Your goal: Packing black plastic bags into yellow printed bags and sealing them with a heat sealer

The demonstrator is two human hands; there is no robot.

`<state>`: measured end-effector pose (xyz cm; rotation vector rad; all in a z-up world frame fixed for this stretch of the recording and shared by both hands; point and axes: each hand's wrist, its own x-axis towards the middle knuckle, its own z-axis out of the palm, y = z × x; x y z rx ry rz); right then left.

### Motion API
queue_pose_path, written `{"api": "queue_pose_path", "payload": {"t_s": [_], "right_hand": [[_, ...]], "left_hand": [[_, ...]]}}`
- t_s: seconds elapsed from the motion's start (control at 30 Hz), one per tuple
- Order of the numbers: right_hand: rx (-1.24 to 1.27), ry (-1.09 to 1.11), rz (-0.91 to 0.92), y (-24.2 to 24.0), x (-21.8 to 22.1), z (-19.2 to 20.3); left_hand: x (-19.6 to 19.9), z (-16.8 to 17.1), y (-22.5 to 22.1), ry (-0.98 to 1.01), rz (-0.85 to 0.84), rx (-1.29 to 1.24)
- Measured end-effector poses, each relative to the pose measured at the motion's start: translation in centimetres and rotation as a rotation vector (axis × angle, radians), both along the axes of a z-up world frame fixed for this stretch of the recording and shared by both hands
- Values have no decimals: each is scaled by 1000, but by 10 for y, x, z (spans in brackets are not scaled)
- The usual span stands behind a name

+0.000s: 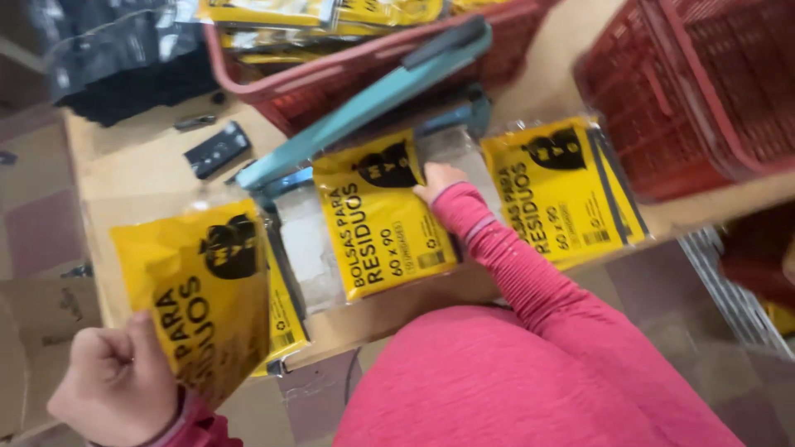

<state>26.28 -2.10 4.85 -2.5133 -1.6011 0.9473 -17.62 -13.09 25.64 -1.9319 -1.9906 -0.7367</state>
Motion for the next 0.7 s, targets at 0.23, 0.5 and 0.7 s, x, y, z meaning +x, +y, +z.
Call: {"api": "queue_pose_path", "payload": {"t_s": [0.23,0.5,0.7], "right_hand": [[17,319,-277,-80,85,73],[264,-354,-257,-114,251,-58],[363,991,-445,-53,129,-42]], "left_hand": [[106,11,-5,-473,-585,-184],[186,-59,39,-825,-783,-125],[183,-232,106,-1151,-391,-66]]}}
